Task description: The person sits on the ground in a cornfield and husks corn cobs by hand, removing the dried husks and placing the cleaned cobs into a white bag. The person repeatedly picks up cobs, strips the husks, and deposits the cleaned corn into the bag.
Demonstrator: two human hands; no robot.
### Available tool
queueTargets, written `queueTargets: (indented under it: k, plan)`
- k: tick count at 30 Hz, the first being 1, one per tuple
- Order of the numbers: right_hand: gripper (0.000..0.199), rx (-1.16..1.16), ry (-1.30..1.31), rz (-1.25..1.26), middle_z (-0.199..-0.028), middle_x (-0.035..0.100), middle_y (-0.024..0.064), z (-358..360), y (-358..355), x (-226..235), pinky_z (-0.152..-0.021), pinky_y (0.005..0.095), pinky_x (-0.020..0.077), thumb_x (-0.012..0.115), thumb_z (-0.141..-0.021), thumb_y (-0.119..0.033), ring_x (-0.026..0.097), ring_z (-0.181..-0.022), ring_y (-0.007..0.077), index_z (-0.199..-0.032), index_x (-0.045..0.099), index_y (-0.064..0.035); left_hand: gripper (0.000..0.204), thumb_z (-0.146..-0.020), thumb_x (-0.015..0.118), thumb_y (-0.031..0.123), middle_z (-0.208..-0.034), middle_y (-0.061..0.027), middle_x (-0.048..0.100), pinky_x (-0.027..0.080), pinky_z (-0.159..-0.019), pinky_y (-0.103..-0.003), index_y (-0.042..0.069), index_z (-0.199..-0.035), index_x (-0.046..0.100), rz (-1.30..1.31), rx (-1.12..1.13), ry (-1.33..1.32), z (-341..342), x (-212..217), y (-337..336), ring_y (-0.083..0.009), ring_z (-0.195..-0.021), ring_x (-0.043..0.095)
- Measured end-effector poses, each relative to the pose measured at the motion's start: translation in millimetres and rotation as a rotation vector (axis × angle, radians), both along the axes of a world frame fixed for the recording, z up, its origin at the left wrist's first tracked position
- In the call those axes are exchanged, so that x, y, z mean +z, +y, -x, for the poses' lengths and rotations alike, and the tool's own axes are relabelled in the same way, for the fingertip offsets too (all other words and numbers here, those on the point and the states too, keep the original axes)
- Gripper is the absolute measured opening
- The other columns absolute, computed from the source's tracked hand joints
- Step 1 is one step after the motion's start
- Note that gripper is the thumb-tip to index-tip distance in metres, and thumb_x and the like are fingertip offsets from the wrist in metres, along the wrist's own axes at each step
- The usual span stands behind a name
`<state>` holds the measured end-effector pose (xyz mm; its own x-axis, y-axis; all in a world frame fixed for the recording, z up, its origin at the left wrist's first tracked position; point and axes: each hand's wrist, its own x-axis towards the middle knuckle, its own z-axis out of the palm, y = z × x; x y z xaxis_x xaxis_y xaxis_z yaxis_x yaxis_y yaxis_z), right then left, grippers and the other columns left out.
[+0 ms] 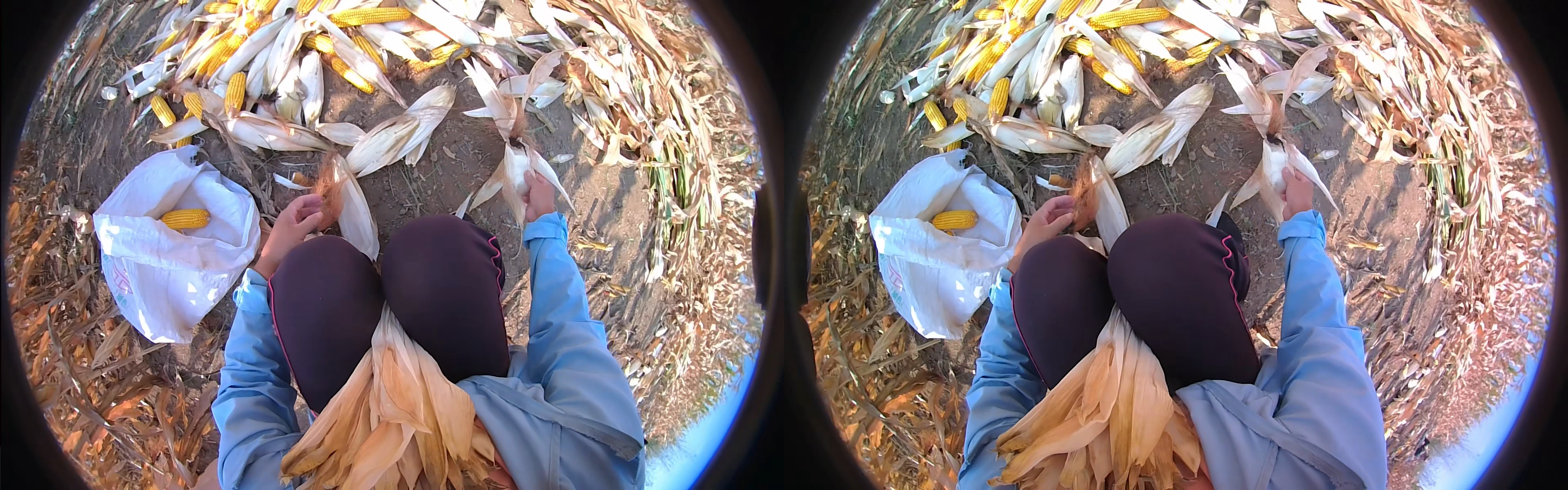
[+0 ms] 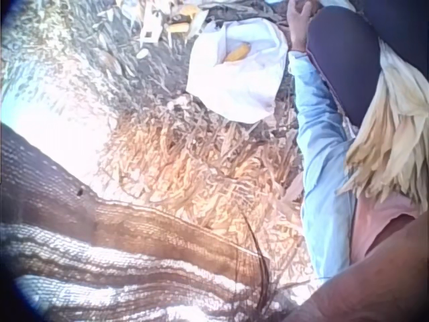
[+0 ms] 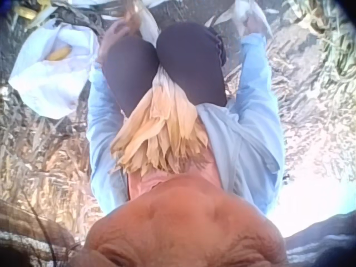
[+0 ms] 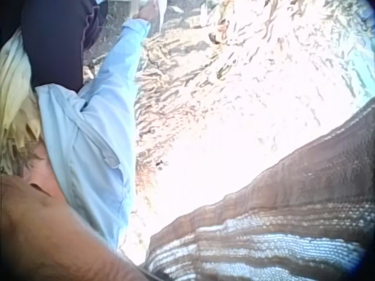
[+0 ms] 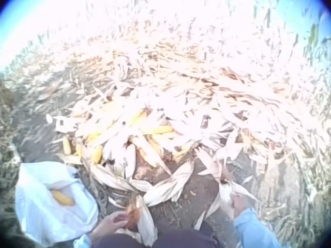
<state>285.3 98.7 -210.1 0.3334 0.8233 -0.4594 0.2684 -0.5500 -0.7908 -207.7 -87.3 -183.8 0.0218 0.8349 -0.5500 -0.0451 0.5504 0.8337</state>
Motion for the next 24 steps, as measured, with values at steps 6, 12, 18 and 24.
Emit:
queueTargets:
  k: [6, 12, 18, 24]
  plan:
    - [0.042, -0.073, -0.934, -0.165, -0.114, 0.061, 0.0268, -22.7, -30.2, -21.5, -0.094, 0.0454, 0.0418, 0.062, -0.082, -0.02, 0.055, -0.107, 0.0398, -0.112, 0.062, 0.0083, 0.041, -0.092, 0.059, 0.012, -0.123, -0.0104, 0.057, 0.045, -0.095, -0.031, -0.001, -0.13, 0.049, -0.053, -0.03, -0.029, -3.5, -12.1, 10.5, -0.0175, -0.112, 0.054]
    - [0.034, 0.313, -1.025, -0.629, -0.112, 0.058, 0.0227, 101.0, -30.6, 8.0, -0.096, 0.0455, 0.0399, 0.059, -0.082, -0.009, 0.051, -0.11, 0.0404, -0.113, 0.056, 0.0062, 0.035, -0.092, 0.059, 0.011, -0.114, -0.0076, 0.059, 0.047, -0.086, -0.027, -0.001, -0.124, 0.053, -0.116, -0.018, 0.01, -8.6, -5.8, 28.3, -0.0142, -0.1, 0.057]
    - [0.034, 1.024, -0.261, -0.465, -0.105, 0.062, 0.0161, 174.1, 0.2, -14.6, -0.082, 0.0422, 0.0479, 0.059, -0.086, -0.011, 0.06, -0.09, 0.0329, -0.117, 0.052, 0.0023, 0.033, -0.092, 0.059, 0.012, -0.111, -0.0061, 0.06, 0.047, -0.083, -0.026, 0.0, -0.122, 0.055, -0.104, -0.054, 0.057, -15.4, -8.5, 36.8, -0.0125, -0.095, 0.056]
    - [0.034, 0.221, 0.56, 0.291, -0.102, 0.065, 0.0116, 211.2, 52.5, -88.6, -0.068, 0.0386, 0.0523, 0.065, -0.087, -0.019, 0.064, -0.08, 0.0185, -0.112, 0.056, 0.0018, 0.032, -0.091, 0.059, 0.01, -0.11, -0.006, 0.063, 0.046, -0.084, -0.026, 0.001, -0.122, 0.056, -0.096, -0.011, 0.049, -15.4, 5.1, 42.1, -0.0116, -0.095, 0.057]
